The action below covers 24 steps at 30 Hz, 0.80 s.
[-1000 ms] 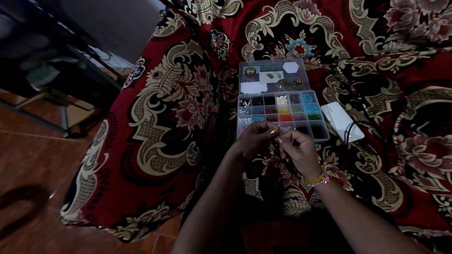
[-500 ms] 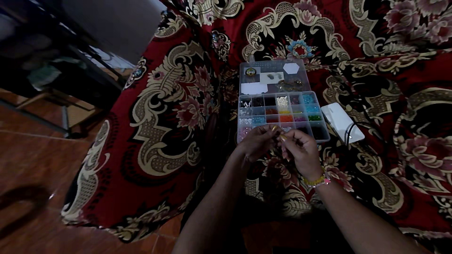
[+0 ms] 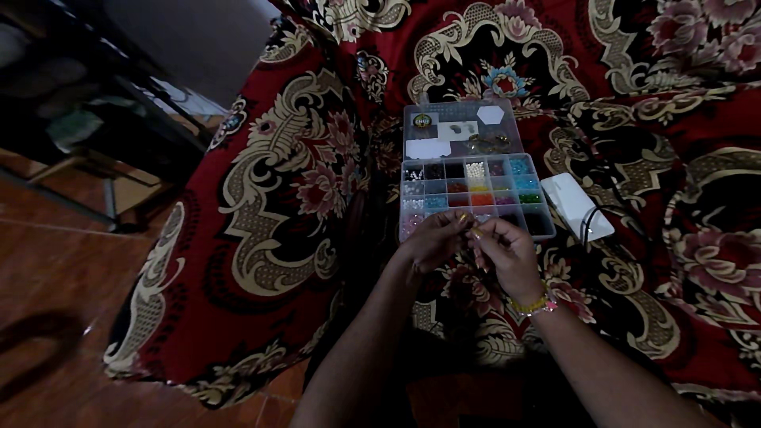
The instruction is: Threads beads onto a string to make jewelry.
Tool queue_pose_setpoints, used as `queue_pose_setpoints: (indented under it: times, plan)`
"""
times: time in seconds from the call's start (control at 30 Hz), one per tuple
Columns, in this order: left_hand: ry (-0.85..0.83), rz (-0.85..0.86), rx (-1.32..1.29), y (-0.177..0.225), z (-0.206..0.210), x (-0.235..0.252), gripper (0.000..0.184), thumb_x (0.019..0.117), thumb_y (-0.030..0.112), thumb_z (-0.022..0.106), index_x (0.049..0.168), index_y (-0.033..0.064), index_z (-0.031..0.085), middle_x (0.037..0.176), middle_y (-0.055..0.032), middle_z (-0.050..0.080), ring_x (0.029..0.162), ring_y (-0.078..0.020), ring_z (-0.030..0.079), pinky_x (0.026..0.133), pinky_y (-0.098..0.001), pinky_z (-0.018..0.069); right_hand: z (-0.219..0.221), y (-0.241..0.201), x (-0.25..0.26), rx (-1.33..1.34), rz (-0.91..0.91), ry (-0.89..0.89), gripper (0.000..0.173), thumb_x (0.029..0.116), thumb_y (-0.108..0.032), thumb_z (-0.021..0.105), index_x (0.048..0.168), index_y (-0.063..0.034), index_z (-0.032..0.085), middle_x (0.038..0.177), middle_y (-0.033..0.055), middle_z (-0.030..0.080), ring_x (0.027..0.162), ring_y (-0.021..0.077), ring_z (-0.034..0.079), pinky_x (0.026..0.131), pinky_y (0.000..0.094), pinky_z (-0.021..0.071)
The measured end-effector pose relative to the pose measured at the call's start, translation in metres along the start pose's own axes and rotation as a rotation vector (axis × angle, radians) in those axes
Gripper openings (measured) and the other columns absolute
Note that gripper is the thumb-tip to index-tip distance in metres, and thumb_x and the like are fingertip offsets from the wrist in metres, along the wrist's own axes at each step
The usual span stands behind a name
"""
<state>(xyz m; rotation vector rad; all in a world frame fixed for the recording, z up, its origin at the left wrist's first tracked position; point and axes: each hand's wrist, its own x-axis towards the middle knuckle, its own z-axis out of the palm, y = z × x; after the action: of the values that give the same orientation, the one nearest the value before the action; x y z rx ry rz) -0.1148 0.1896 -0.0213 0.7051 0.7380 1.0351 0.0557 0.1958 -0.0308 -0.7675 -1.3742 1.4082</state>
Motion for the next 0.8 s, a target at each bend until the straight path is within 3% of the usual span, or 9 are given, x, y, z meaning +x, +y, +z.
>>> queue_pose_setpoints:
  times: [0.37,0.8]
  plan:
    - [0.059,0.060,0.231,0.0079,-0.0013,-0.0031,0.017,0.1021,0.006,0.053,0.095,0.0091,0.068,0.089,0.0026,0.071,0.081,-0.0062,0.068,0.079,-0.0255,0.0580,-0.0001,0.0001,-0.0013,0.042,0.043,-0.009,0.014,0.0946,-0.005,0.057,0.085,-0.0058,0.067,0.067,-0.0057,0.064,0.052,0.0004,0.058,0.048,0.0166,0.0503]
    - [0.037,0.071,0.193,0.0068,-0.0036,-0.0018,0.016,0.1011,0.006,0.055,0.094,0.0086,0.069,0.089,0.0008,0.072,0.082,-0.0072,0.068,0.080,-0.0251,0.0582,-0.0002,0.0015,-0.0003,0.056,0.035,-0.007,0.014,0.0942,-0.006,0.057,0.084,-0.0066,0.067,0.067,-0.0058,0.064,0.051,0.0001,0.057,0.047,0.0164,0.0496]
